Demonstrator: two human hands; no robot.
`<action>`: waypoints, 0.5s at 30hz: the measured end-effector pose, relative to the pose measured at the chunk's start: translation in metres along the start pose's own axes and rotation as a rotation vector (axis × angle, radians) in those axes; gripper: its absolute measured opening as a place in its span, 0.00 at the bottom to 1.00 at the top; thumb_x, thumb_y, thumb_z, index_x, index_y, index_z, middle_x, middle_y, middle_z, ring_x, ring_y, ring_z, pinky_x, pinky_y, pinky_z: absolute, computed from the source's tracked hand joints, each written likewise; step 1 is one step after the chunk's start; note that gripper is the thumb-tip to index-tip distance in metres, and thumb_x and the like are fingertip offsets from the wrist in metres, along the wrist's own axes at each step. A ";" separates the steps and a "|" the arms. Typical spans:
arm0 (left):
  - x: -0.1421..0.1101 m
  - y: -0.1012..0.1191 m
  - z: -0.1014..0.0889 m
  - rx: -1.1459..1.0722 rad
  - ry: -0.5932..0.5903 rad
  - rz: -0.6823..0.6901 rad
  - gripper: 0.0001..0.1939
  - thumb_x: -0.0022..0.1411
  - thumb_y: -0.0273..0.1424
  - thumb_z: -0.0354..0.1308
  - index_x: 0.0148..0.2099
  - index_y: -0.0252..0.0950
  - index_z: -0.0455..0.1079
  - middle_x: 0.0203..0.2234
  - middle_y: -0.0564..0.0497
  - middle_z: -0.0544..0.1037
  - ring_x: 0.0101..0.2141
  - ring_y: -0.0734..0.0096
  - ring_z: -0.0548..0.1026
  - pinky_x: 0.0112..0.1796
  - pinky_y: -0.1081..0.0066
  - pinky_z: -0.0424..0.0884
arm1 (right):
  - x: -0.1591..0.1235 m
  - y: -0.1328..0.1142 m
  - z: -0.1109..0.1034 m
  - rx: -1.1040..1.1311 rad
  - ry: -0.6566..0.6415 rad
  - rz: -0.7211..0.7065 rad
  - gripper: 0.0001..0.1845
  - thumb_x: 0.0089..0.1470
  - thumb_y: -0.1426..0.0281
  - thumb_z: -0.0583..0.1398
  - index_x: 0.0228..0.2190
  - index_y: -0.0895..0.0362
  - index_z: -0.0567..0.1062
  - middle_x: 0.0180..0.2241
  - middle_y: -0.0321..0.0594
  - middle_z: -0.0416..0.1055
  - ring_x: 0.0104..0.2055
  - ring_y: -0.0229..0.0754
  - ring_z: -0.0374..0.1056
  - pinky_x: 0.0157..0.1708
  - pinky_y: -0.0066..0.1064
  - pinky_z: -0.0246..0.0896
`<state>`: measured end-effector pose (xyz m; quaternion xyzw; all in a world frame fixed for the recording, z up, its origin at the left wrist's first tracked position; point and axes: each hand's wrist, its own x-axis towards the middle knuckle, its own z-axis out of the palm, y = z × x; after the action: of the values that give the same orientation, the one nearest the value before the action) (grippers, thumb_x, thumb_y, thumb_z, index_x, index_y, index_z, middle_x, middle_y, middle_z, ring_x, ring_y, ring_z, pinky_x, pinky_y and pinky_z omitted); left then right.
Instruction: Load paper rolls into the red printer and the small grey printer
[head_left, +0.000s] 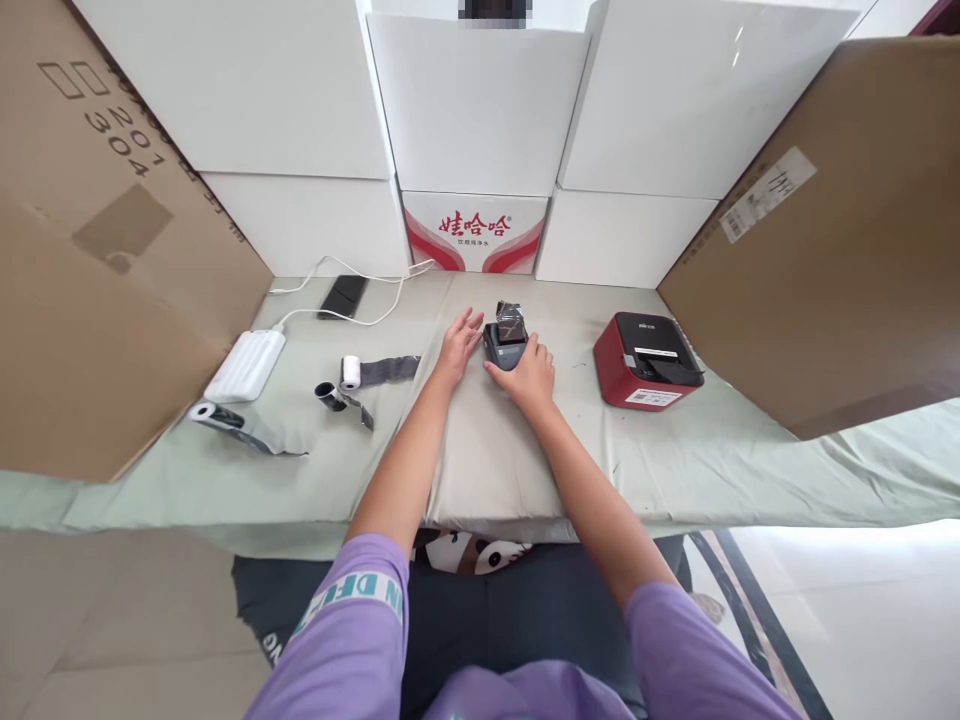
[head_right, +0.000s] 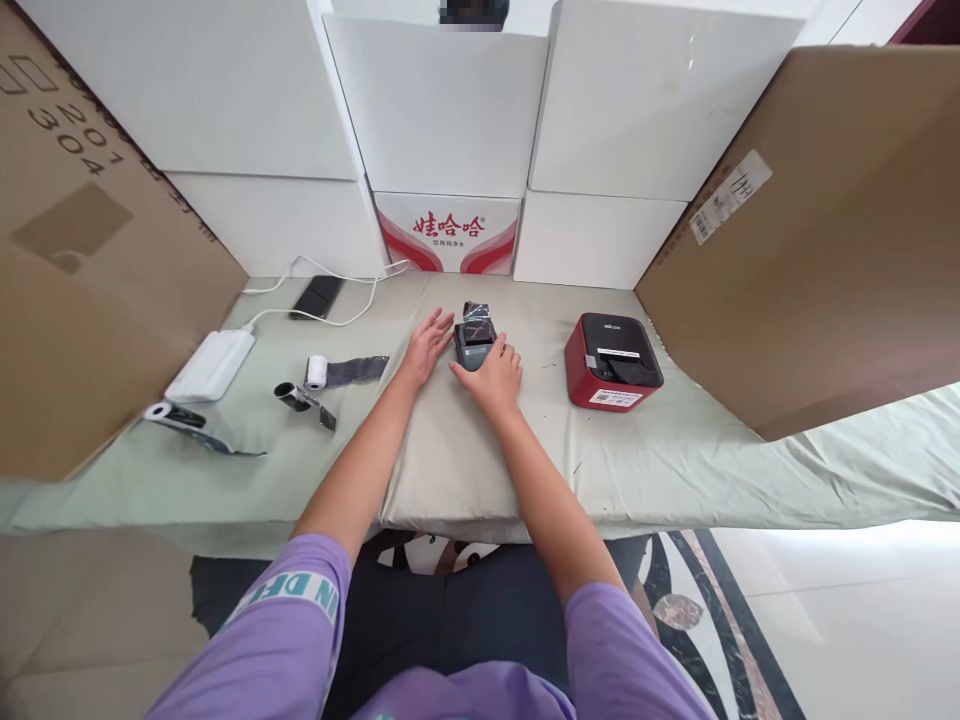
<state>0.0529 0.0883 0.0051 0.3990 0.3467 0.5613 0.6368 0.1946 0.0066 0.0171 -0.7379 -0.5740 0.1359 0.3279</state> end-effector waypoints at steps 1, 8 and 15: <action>0.000 0.000 0.000 -0.007 -0.002 0.003 0.41 0.54 0.27 0.56 0.72 0.37 0.61 0.68 0.41 0.72 0.70 0.63 0.68 0.69 0.60 0.64 | -0.002 -0.002 0.001 -0.014 0.008 -0.007 0.60 0.47 0.52 0.71 0.70 0.67 0.55 0.62 0.69 0.64 0.65 0.71 0.60 0.65 0.60 0.55; 0.002 -0.001 -0.003 -0.020 0.029 -0.012 0.35 0.58 0.32 0.58 0.69 0.40 0.64 0.68 0.41 0.73 0.70 0.60 0.68 0.69 0.58 0.63 | 0.032 -0.002 -0.008 0.072 0.201 -0.059 0.48 0.46 0.61 0.68 0.64 0.62 0.60 0.59 0.61 0.67 0.64 0.65 0.59 0.67 0.54 0.53; 0.004 -0.002 -0.004 -0.030 0.016 -0.016 0.33 0.59 0.35 0.60 0.67 0.40 0.66 0.67 0.39 0.73 0.71 0.58 0.67 0.70 0.55 0.62 | 0.147 0.016 -0.041 0.130 0.362 0.298 0.44 0.43 0.67 0.72 0.59 0.66 0.65 0.60 0.65 0.65 0.66 0.64 0.61 0.68 0.49 0.54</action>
<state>0.0505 0.0923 0.0016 0.3821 0.3468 0.5644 0.6444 0.2750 0.1286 0.0640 -0.8041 -0.3810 0.0850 0.4483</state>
